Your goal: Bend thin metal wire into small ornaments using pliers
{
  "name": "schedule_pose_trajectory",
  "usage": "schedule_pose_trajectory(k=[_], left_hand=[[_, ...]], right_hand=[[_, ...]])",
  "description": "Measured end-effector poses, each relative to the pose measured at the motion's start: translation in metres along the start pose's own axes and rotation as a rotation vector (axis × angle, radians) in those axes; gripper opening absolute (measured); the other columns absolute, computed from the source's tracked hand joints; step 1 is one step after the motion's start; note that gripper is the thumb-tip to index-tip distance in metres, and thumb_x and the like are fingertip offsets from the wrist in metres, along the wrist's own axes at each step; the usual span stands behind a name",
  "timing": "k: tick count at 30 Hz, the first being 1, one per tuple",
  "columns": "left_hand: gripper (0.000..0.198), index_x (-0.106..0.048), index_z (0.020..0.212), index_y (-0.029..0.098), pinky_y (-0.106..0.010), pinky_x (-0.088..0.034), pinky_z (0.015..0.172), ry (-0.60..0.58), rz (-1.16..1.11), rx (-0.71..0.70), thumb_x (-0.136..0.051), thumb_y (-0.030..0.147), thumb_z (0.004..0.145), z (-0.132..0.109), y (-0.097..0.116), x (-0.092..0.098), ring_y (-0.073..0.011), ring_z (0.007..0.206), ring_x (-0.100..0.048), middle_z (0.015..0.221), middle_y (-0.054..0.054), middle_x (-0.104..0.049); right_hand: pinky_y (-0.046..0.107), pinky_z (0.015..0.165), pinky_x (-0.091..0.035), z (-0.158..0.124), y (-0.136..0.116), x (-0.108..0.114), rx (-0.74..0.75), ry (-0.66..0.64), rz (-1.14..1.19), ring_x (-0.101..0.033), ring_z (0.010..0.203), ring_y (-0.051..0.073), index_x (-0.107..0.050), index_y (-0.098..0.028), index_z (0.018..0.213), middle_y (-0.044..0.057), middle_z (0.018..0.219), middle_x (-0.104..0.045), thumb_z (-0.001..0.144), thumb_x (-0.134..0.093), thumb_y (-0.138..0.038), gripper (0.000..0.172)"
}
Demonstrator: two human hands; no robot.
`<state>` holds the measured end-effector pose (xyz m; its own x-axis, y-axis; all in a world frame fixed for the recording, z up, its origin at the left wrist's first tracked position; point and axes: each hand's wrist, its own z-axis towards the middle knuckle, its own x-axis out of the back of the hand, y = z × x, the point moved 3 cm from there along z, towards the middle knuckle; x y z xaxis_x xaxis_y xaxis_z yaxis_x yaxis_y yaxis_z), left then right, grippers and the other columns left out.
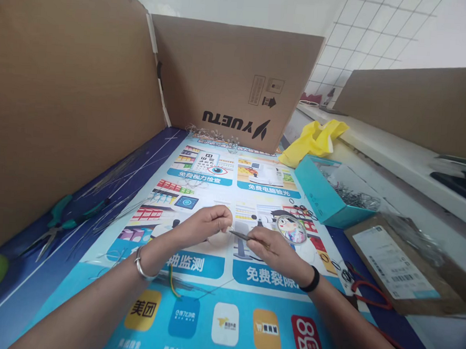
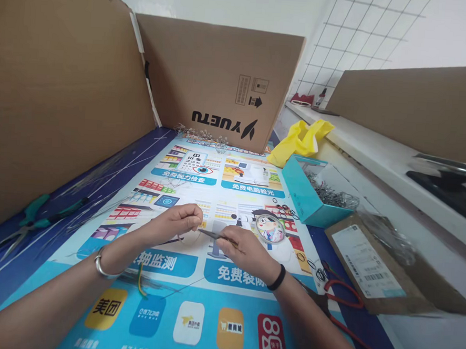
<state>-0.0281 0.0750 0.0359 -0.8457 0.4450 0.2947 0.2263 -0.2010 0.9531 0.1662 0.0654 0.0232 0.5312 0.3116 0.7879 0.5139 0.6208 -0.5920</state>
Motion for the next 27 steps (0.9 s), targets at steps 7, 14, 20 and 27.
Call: schedule_pose_trajectory(k=[7, 14, 20, 27], left_hand=[[0.018, -0.048, 0.073, 0.020, -0.024, -0.035, 0.059, 0.396, 0.222, 0.068, -0.042, 0.032, 0.085, 0.004, -0.015, -0.003, -0.0133, 0.064, -0.047, 0.067, 0.003, -0.051], [0.017, -0.048, 0.071, 0.021, -0.024, -0.035, 0.055, 0.463, 0.303, 0.085, -0.043, 0.031, 0.084, 0.005, -0.018, -0.011, -0.0143, 0.058, -0.048, 0.061, 0.003, -0.052], [0.018, -0.044, 0.072, 0.022, -0.024, -0.036, 0.050, 0.396, 0.274, 0.139, -0.040, 0.033, 0.086, 0.003, -0.021, -0.020, -0.0122, 0.043, -0.049, 0.050, 0.007, -0.049], [0.017, -0.044, 0.072, 0.023, -0.023, -0.038, 0.047, 0.373, 0.234, 0.164, -0.042, 0.034, 0.085, 0.002, -0.020, -0.023, -0.0116, 0.037, -0.050, 0.043, 0.009, -0.049]], right_hand=[[0.030, 0.070, -0.036, 0.000, 0.007, -0.003, -0.177, 0.212, -0.484, -0.051, 0.081, 0.019, -0.058, -0.016, 0.087, 0.007, 0.083, -0.058, 0.092, -0.039, -0.036, 0.028], [0.034, 0.072, -0.029, 0.000, -0.013, 0.001, -0.126, 0.309, -0.844, -0.046, 0.083, 0.023, -0.060, -0.016, 0.089, 0.010, 0.086, -0.057, 0.089, -0.047, -0.036, 0.024], [0.037, 0.073, -0.026, 0.001, -0.020, 0.001, -0.074, 0.314, -0.958, -0.043, 0.085, 0.025, -0.060, -0.015, 0.096, 0.012, 0.090, -0.057, 0.091, -0.043, -0.033, 0.026], [0.037, 0.070, -0.025, 0.002, -0.024, 0.000, -0.014, 0.293, -1.021, -0.042, 0.080, 0.023, -0.061, -0.015, 0.094, 0.010, 0.083, -0.056, 0.093, -0.040, -0.033, 0.027]])
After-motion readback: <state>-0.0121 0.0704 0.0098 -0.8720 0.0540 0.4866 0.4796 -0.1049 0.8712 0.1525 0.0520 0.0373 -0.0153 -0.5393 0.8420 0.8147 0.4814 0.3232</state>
